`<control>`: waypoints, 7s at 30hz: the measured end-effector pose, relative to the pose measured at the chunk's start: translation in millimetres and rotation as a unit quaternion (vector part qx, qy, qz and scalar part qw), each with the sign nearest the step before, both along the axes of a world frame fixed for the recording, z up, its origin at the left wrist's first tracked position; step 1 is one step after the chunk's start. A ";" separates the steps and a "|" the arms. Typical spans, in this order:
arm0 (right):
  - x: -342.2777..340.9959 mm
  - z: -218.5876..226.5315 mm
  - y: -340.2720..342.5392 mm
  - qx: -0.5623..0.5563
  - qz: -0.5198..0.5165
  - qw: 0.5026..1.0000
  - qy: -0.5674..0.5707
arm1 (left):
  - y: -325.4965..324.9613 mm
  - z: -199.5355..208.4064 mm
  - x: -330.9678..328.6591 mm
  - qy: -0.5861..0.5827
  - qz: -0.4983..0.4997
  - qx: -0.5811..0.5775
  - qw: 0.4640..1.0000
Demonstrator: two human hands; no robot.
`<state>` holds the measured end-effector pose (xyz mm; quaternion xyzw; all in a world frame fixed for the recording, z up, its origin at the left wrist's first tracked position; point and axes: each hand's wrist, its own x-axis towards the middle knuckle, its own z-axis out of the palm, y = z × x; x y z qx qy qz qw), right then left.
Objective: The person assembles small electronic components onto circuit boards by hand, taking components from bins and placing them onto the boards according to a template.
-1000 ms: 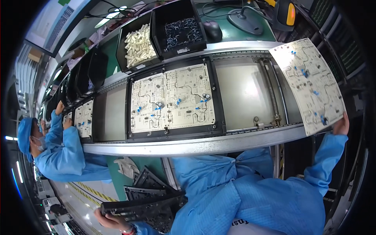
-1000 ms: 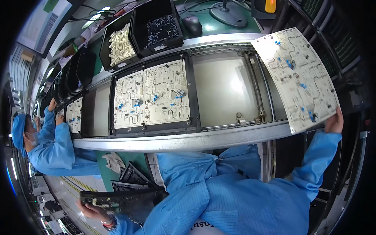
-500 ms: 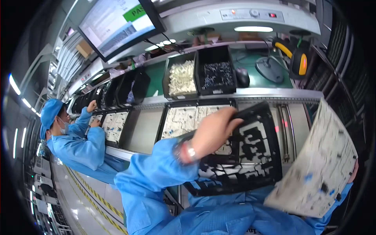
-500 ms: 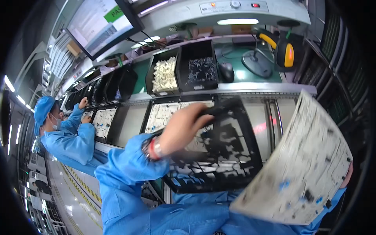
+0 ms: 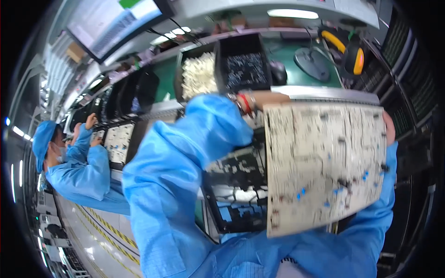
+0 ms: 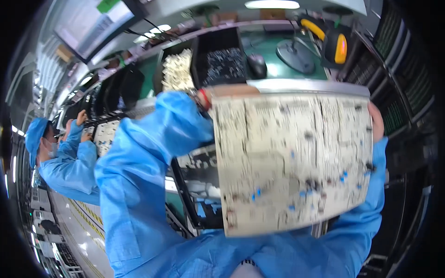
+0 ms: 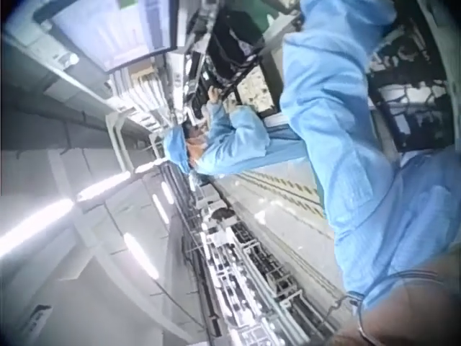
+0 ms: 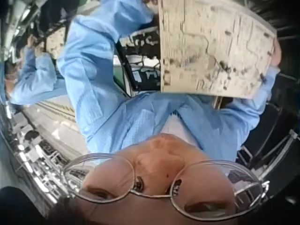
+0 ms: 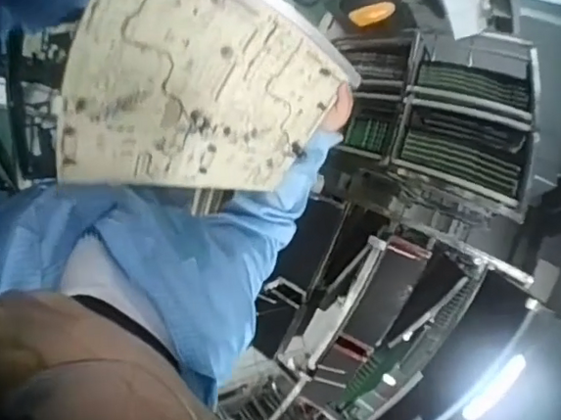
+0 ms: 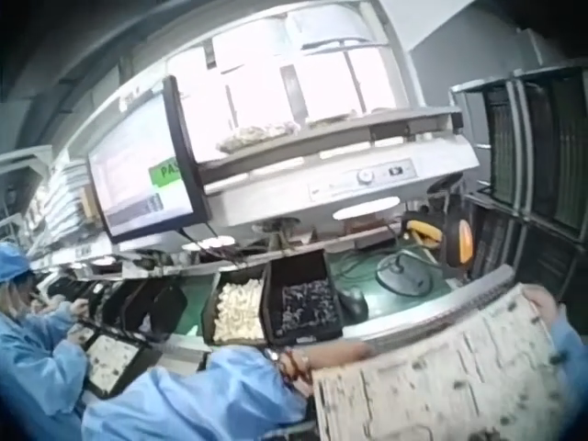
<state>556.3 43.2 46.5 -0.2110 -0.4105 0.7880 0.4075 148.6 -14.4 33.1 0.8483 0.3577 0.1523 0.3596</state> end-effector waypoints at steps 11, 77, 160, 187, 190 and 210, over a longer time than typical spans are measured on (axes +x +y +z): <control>-41.9 -53.6 -17.0 0.104 -0.051 0.973 -0.202 | 0.4 8.5 32.4 0.185 0.048 -0.169 0.967; 27.2 -43.4 54.9 0.333 0.040 0.825 -0.455 | -104.3 -32.9 98.1 0.125 0.289 0.100 0.944; 84.6 -58.2 40.7 0.571 0.192 0.644 -0.472 | 8.8 -50.0 64.7 0.224 0.276 0.215 0.909; -138.7 -120.9 67.3 0.463 -0.205 0.734 -0.452 | 6.2 -68.9 42.9 0.182 0.275 0.259 0.908; -130.8 -98.9 73.4 0.425 -0.046 0.763 -0.484 | 3.3 -68.0 38.3 0.179 0.279 0.265 0.906; -84.6 -46.5 99.4 0.413 0.004 0.577 -0.704 | -16.1 -53.7 26.8 0.221 0.278 0.223 0.908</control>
